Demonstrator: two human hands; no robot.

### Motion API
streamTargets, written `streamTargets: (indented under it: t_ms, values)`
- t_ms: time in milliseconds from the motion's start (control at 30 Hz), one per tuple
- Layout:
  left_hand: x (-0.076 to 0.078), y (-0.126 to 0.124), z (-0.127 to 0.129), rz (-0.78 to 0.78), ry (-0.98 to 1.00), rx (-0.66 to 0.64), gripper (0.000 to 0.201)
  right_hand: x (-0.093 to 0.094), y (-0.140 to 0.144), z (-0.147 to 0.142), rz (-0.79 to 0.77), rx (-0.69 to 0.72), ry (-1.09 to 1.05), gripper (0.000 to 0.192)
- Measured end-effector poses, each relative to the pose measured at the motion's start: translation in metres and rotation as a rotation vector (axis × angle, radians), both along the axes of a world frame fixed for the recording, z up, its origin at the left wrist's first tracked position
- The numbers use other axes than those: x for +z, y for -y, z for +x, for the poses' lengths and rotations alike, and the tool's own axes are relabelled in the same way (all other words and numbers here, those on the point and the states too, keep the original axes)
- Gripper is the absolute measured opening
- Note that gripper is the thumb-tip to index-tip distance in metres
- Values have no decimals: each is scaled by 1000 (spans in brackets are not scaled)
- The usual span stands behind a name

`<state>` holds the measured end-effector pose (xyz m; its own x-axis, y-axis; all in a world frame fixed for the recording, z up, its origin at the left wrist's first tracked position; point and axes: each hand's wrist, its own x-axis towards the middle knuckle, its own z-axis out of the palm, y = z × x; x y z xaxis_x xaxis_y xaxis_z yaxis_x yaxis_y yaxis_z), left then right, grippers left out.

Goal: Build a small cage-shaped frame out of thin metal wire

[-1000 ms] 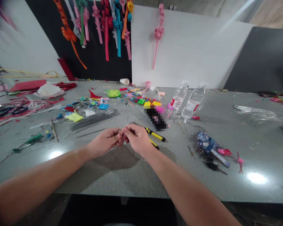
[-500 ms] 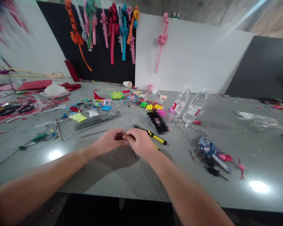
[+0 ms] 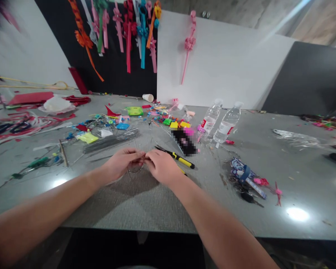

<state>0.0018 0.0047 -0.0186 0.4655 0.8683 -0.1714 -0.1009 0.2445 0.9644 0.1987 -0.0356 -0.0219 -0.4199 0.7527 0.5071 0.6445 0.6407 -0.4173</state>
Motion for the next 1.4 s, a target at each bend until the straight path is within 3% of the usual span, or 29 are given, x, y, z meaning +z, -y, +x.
streamTargets:
  t_ms: [267,467,933,1133,1400]
  values:
    - [-1,3,4,293,-213,95,26,-3,-2,-3,2,-75,2,13]
    - [1,7,9,219,-101,150,21,-3,-4,-8,70,-76,64,21]
    - [1,3,6,179,-87,79,24,-10,-11,-8,182,-48,180,18]
    - [-3,-4,3,154,-36,69,26,-7,-8,-6,102,-119,13,7]
    - [-4,-8,3,128,-60,51,28,0,-4,-7,-44,-198,335,19]
